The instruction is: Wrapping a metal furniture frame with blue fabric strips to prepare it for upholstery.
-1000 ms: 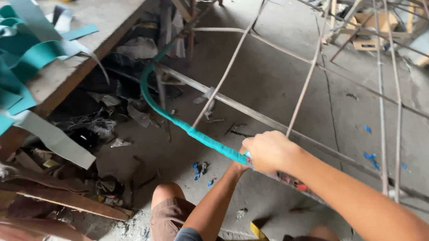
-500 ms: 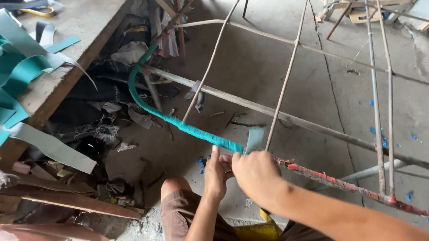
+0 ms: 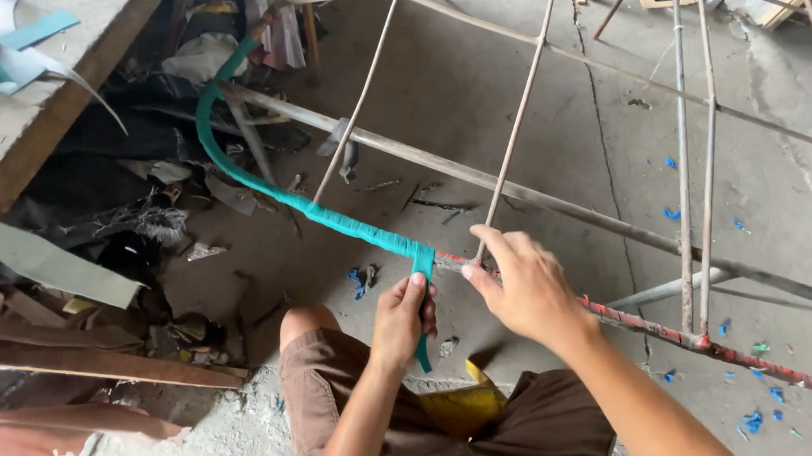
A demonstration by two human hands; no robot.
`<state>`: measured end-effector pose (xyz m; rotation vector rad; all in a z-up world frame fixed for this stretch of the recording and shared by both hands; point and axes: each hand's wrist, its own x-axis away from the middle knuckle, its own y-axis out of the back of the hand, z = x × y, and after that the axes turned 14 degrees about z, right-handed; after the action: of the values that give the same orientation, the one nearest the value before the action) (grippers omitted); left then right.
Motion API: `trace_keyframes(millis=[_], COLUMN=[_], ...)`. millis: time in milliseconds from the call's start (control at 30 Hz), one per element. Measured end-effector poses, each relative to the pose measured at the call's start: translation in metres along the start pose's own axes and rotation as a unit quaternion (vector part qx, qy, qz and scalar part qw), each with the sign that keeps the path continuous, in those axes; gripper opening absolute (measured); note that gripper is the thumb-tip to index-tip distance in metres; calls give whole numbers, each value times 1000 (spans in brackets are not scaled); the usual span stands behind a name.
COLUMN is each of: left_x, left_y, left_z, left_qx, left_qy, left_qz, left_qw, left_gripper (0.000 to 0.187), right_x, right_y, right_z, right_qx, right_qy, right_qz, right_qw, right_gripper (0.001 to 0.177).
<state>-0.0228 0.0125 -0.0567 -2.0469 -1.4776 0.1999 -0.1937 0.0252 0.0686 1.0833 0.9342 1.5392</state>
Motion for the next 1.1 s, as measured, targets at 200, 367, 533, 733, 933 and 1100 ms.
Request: trace_keyframes(millis=[200,367,533,733,933,1100], left_x=[39,63,8,-160,-221,-162], left_y=[-28,-10,21,58,65,56], left_z=[2,45,102,102,48,-18], left_qx=[74,89,34,-334,-552,-620], left_qy=[-28,9,-47,-168,-272,-334], left_qz=[-78,-40,14,97,196,227], left_qw=[994,995,998,923,763,672], left_gripper=[46,49,50,29,73,44], right_x=[-58,-47,-48,-71,-81,-68], right_y=[13,19,4,-9,-27,-30], right_z=[11,15,10,8,-16,-6], right_qx=[-237,-236,-201,-135,-267,-381], right_qy=[-36,-28,-40,-75,-32,17], right_qz=[278,290,253,224,245,206], right_qw=[930,927,946,962,932,901], right_gripper=[48,34,33,34,45,33])
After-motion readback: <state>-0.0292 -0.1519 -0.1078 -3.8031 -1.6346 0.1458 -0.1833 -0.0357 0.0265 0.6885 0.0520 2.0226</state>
